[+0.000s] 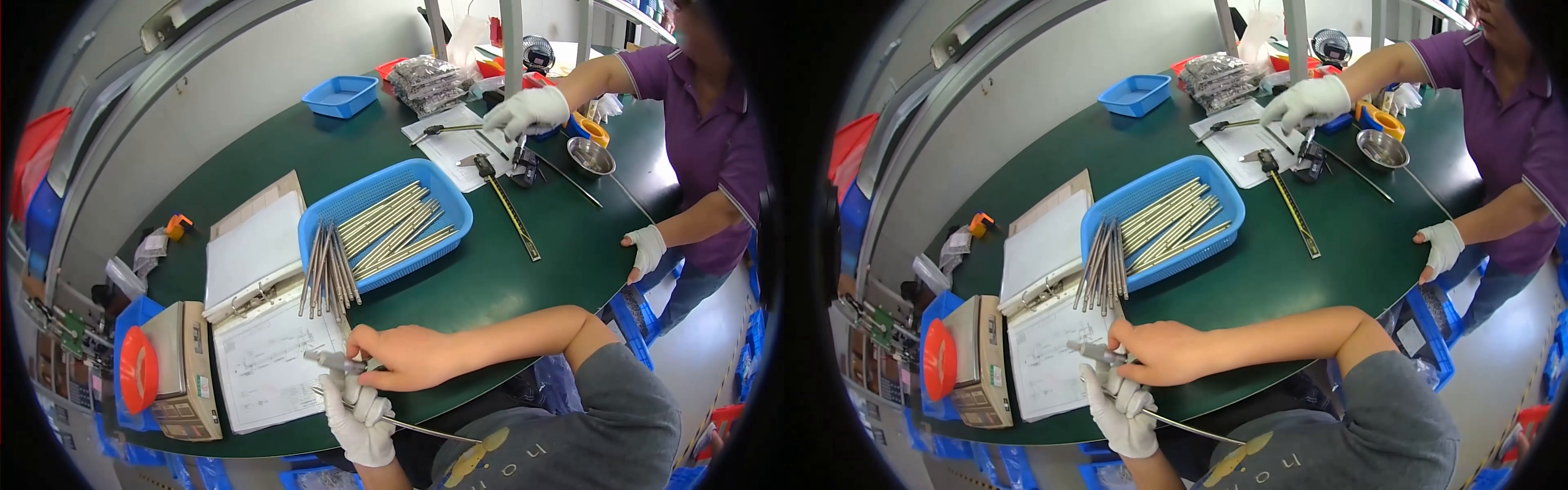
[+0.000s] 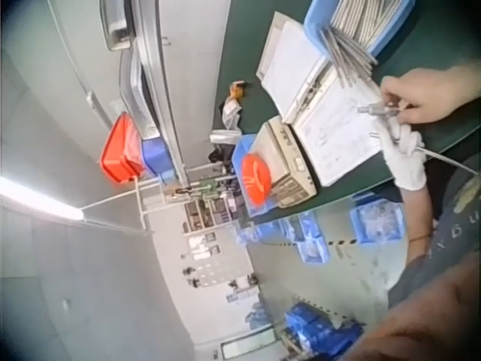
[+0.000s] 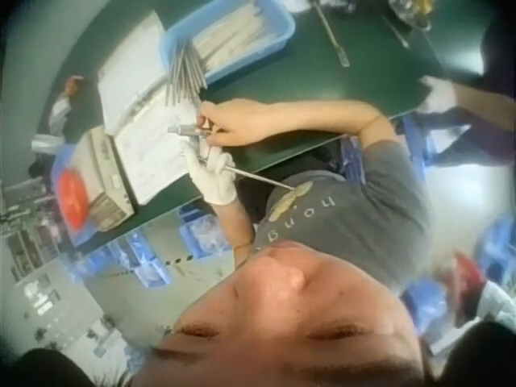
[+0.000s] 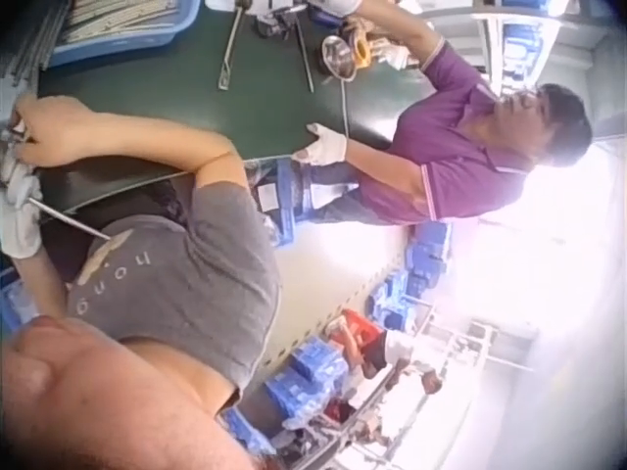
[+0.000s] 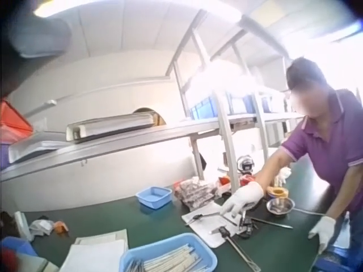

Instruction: Measuring the diameter of metal rods using a digital micrometer at a quality control station.

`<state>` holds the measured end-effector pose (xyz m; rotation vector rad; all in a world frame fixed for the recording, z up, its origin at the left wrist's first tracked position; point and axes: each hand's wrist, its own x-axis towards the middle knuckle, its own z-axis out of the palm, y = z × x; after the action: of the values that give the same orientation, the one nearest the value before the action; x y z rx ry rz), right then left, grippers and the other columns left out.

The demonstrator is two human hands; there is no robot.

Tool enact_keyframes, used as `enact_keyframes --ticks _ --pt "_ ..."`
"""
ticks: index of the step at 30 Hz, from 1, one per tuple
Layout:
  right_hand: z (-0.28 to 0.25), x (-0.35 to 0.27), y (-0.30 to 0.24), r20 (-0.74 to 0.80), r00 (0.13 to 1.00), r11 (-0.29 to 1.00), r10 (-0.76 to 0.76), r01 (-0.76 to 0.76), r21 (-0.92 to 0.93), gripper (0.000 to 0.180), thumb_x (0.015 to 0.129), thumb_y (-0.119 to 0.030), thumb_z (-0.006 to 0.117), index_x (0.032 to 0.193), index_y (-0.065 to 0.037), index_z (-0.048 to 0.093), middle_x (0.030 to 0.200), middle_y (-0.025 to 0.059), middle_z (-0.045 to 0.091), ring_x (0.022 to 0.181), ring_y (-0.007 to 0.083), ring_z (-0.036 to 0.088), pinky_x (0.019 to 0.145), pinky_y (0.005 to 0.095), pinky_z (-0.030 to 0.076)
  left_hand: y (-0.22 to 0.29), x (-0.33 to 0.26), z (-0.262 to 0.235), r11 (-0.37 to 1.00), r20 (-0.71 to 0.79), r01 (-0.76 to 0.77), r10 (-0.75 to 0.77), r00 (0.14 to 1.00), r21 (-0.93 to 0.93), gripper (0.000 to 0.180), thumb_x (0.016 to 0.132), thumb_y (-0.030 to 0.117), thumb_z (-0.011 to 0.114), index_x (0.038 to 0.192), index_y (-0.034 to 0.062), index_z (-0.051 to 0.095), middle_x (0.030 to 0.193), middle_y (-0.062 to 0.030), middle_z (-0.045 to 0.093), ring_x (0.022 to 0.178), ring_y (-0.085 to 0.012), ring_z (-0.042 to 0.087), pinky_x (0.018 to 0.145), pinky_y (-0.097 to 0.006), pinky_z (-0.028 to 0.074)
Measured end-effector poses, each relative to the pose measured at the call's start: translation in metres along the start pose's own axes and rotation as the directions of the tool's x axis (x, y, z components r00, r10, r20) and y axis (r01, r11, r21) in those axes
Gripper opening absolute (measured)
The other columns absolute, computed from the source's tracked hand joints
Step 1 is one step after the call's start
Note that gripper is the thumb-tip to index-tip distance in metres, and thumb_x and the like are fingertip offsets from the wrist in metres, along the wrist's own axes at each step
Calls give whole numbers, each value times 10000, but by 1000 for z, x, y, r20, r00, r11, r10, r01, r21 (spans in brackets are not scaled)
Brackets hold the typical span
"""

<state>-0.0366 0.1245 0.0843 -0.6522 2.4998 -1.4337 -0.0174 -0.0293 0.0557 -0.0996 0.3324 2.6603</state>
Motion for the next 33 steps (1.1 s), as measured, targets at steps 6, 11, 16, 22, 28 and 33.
enact_keyframes --ticks 6,11,16,22,28,33 --pt "17 -1 -12 -16 998 987 -53 50 -155 416 760 -236 561 1031 -32 318 702 161 550 619 355 551 541 419 434 2 -11 -4 871 -321 -69 251 913 486 330 855 354 482 997 56 483 708 11 458 584 -59 471 473 -190 407" --pt "0 -13 -3 37 970 961 -242 245 -127 422 764 -274 538 1053 -35 343 679 133 540 626 342 547 527 408 436 -9 -3 -1 820 -347 -78 324 880 567 365 831 407 500 944 60 493 848 -61 535 718 -149 543 579 -264 471" --pt "-144 -11 20 -516 825 710 -230 -220 -669 319 688 -358 608 879 -105 573 815 92 575 780 257 564 669 367 447 -6 -8 -2 934 -310 -140 246 918 327 291 843 405 482 884 118 508 648 42 503 523 -58 462 468 -211 439" --pt "-304 -40 140 -826 546 -3 139 -834 -552 303 657 -190 564 927 -52 558 923 101 605 926 235 559 806 374 362 11 -12 -31 994 -288 -92 104 952 57 383 822 470 472 804 90 517 527 31 396 395 -59 350 459 -237 411" --pt "-303 -49 185 -749 581 -42 316 -781 -623 221 728 -168 524 906 -41 561 869 131 624 793 259 614 745 376 417 14 -13 -32 968 -385 -165 81 919 -191 304 833 446 468 797 152 538 521 48 337 378 -56 264 388 -305 321" --pt "-271 -42 186 -707 563 276 427 -826 -491 268 765 -176 494 969 -3 513 929 167 602 851 307 593 713 397 468 -5 -10 11 741 -376 -323 605 702 588 283 864 382 456 759 120 482 583 22 450 402 -49 380 326 -169 303"
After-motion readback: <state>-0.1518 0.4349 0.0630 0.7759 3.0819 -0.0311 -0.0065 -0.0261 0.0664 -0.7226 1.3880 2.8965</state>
